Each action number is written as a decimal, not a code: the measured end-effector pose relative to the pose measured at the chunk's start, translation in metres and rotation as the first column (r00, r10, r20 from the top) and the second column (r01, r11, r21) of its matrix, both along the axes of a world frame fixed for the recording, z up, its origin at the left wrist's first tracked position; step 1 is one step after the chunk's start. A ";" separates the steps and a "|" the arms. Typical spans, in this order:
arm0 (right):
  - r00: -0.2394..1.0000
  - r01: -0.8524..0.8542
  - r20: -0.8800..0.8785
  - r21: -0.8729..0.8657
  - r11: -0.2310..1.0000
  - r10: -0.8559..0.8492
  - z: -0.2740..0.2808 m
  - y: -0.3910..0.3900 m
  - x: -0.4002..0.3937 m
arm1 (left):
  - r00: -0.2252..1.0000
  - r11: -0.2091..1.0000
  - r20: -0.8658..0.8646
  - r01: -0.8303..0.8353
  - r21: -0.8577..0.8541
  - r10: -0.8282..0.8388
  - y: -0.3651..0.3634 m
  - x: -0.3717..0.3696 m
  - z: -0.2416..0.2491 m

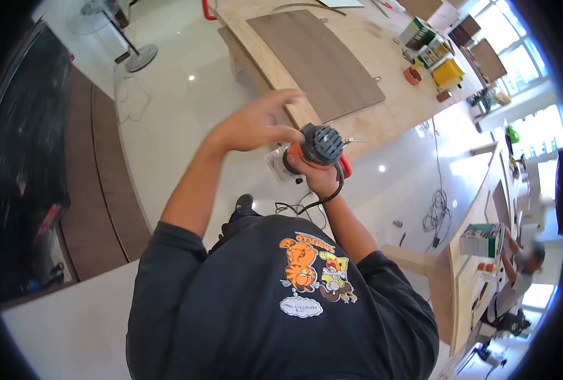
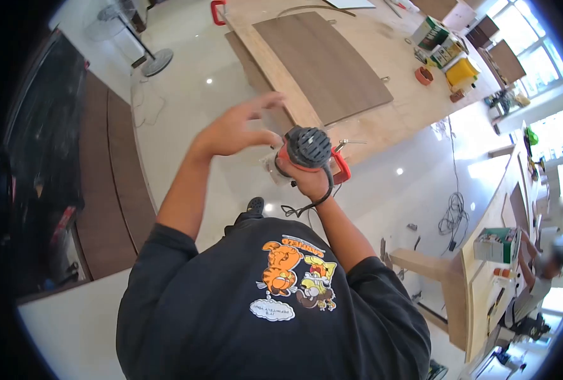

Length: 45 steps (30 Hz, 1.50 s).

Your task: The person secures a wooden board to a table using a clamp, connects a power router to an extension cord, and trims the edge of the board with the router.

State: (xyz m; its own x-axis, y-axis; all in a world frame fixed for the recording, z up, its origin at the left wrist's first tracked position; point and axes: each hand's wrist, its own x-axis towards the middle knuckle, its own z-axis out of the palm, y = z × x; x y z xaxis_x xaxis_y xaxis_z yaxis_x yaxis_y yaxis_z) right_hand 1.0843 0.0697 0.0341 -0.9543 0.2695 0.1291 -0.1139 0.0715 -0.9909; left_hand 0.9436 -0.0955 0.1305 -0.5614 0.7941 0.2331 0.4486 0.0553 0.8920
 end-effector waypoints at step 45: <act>0.856 0.409 -0.514 0.613 0.676 -0.052 -0.004 -0.076 -0.097 | 0.980 0.952 -0.110 0.190 0.239 -0.168 -0.096 -0.062 -0.074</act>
